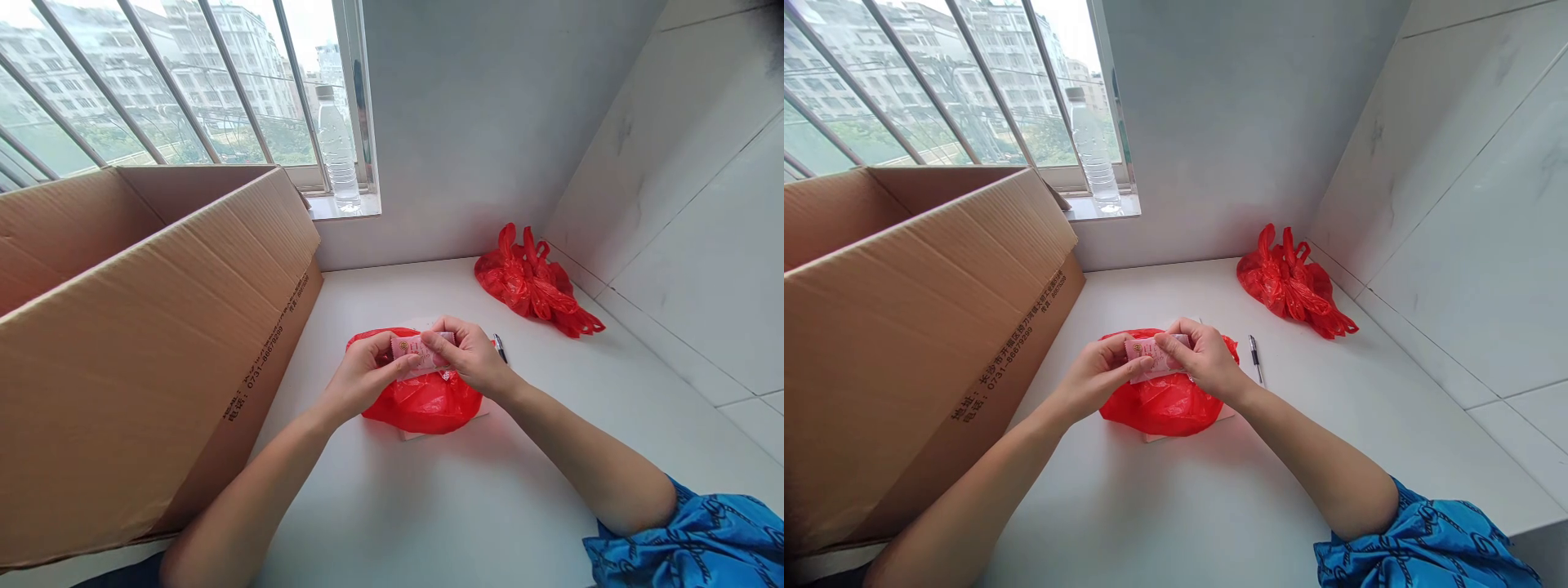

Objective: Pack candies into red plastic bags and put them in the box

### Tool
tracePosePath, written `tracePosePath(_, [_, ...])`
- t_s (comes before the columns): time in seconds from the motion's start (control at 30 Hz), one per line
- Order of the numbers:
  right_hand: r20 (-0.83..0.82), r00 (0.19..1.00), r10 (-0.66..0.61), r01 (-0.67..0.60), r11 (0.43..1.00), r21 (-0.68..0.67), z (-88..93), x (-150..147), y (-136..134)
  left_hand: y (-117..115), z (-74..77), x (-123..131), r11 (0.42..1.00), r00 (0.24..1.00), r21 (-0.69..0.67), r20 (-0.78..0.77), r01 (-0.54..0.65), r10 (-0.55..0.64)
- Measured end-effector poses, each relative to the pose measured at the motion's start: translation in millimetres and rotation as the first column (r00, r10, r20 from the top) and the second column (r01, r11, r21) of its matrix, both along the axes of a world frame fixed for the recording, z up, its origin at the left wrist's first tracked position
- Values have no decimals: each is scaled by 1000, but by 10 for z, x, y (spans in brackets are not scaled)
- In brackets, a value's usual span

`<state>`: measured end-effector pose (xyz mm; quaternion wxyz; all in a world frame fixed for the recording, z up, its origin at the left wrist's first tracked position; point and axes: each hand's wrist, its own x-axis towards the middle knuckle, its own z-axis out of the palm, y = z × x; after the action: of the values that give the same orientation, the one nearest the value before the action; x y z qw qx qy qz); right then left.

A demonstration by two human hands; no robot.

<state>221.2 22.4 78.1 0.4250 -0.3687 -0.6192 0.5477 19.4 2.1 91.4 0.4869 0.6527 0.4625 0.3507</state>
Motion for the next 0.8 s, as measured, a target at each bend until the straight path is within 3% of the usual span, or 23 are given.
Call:
tracePosePath(0.2, [-11, 999, 30, -30, 1000, -7, 14, 4, 1, -11, -3, 7, 1000, 1000, 23, -7, 8, -8])
tracePosePath(0.33, [118, 992, 37, -40, 999, 28, 75, 55, -17, -23, 81, 9, 979, 981, 201, -180, -41, 78])
tracePosePath(0.47, [274, 932, -238, 158, 946, 283, 214, 167, -67, 9, 180, -71, 909, 829, 415, -500, -27, 252])
tracePosePath(0.57, [299, 895, -331, 205, 900, 384, 307, 224, -125, 21, 172, -155, 925, 698, 367, -688, 96, 201])
tracePosePath(0.63, [364, 897, -252, 118, 929, 352, 320, 225, -157, 20, 117, -197, 942, 638, 295, -759, 158, 131])
tracePosePath(0.7, [456, 886, -80, -47, 964, 261, 279, 203, -162, 21, 41, -223, 950, 600, 260, -793, 175, 107])
tracePosePath(0.8, [636, 768, 72, -242, 952, 185, 135, 162, -107, 32, -54, -241, 950, 549, 271, -823, 156, 145])
